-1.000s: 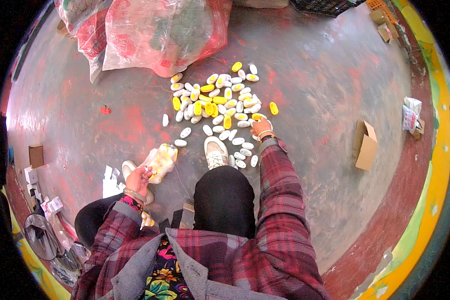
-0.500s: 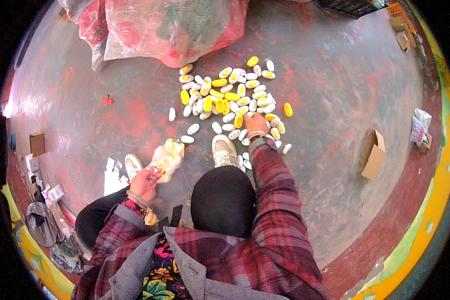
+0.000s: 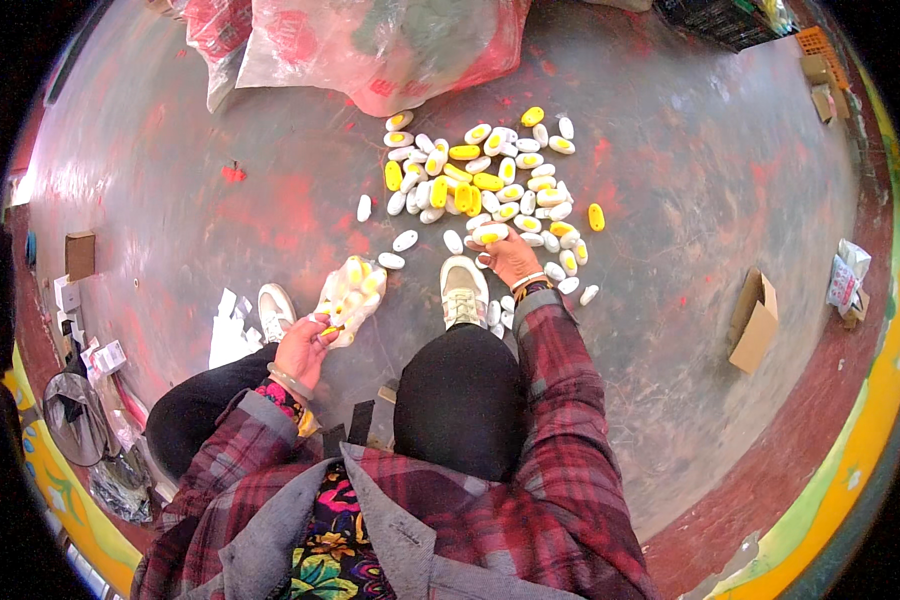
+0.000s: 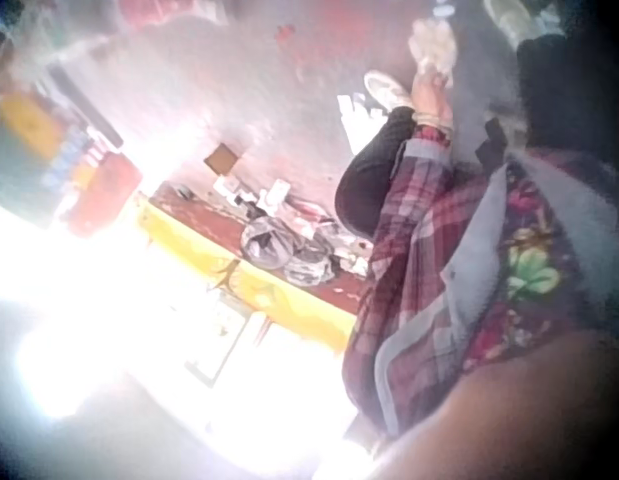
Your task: The person sits on the floor and picks up yellow and white egg-shaped candies from a pile, placing them into a clear plastic bag. They then tie the bag closed and continue to add more candies from the floor into the bag.
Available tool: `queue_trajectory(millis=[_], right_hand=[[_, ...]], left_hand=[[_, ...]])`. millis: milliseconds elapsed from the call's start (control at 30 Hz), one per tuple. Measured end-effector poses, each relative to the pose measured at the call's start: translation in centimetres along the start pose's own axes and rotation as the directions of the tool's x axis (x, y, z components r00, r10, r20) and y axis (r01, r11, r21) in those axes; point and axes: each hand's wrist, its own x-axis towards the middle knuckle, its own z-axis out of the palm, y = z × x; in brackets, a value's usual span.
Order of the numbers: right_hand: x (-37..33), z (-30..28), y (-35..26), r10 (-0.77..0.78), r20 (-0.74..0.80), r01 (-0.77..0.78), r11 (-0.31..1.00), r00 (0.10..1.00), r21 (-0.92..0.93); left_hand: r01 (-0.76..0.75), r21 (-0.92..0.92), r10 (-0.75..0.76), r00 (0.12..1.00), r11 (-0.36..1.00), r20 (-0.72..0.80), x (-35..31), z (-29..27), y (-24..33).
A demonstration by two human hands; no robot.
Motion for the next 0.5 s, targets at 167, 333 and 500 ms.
queue_trajectory(millis=[167, 333, 500], right_hand=[[-1.4, 3.4, 0.2, 0.025, 0.094, -0.027, 1.0, 0.995, 0.016], [-2.0, 7.9, 0.0, 0.12, -0.057, -0.129, 0.971, 0.991, -0.2], [-0.1, 16.7, -1.0, 0.22, 0.04, -0.148, 0.767, 0.975, -0.624]], left_hand=[[-0.017, -0.01, 0.016, 0.997, 1.0, -0.078, -0.8, -1.6, -0.6], [-0.006, -0.12, -0.019, 0.977, 0.993, -0.212, 0.0, -4.6, -1.4], [0.011, -0.153, -0.033, 0.99, 0.988, -0.138, 1.1, -7.3, -3.4]])
